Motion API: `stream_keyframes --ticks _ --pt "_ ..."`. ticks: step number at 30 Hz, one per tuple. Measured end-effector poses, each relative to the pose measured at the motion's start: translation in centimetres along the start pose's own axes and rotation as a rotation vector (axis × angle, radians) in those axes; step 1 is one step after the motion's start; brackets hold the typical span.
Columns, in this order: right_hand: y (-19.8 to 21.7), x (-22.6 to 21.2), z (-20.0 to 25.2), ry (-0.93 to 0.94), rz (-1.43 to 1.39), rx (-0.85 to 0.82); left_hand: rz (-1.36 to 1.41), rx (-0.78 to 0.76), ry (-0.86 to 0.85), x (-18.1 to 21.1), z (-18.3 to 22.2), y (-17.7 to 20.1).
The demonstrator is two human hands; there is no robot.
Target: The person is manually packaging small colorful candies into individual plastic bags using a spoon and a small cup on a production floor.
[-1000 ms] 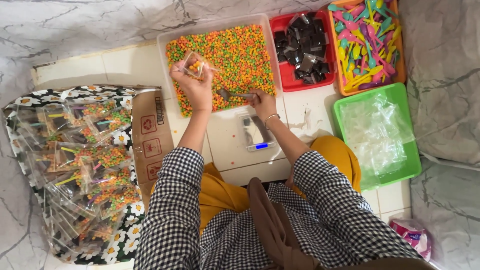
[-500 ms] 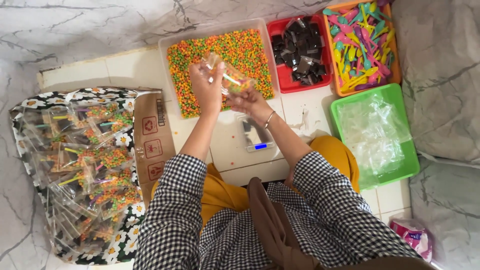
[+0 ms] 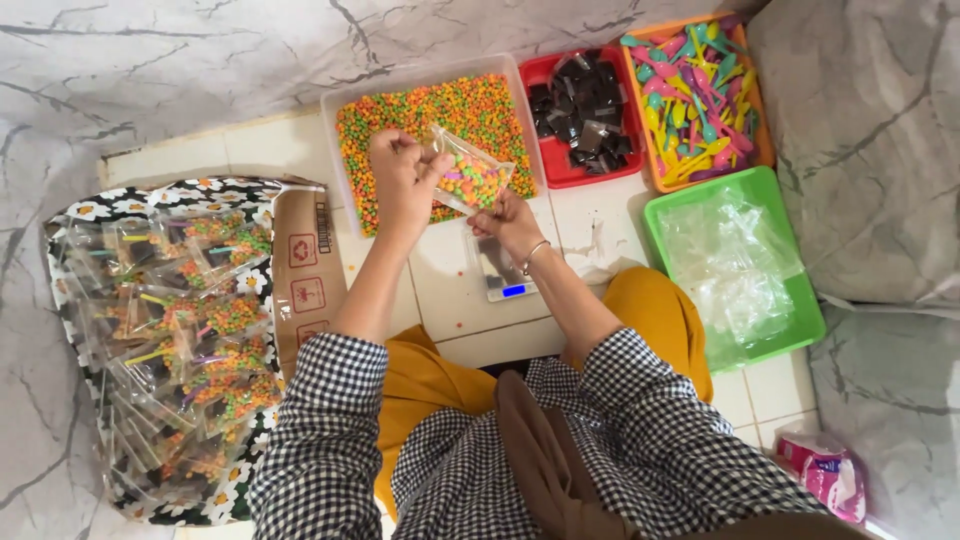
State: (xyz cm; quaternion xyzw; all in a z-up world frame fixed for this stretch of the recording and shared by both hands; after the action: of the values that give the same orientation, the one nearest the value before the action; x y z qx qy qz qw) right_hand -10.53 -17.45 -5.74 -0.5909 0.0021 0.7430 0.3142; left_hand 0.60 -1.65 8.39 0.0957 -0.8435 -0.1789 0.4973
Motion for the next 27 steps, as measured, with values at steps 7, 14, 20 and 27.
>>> stream_keyframes --ticks 7,14,20,27 --pt "-0.3 -2.9 3.5 -0.003 0.004 -0.027 0.068 -0.056 -0.082 7.0 0.8 2.9" --pt "1.3 -5.2 5.5 0.043 0.018 0.151 -0.267 -0.029 -0.329 11.3 1.8 4.9" --pt "0.5 -8.0 8.5 0.152 -0.015 0.148 -0.462 -0.152 -0.331 10.8 2.4 4.4" --pt "0.5 -8.8 10.2 0.251 0.214 0.156 -0.508 -0.292 -0.241 12.6 3.3 6.0"
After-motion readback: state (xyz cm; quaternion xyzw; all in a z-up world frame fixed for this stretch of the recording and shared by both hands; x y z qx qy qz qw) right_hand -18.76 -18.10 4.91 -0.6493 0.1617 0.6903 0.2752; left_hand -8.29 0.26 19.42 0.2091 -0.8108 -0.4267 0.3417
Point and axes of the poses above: each hand's wrist, its own z-axis away from the middle knuckle, its own y-axis out of the back of the hand, x = y × z, the point moved 4 cm from there along -z, towards the middle knuckle, and after that the axes turned 11 degrees about x, right-handed, at the moved point
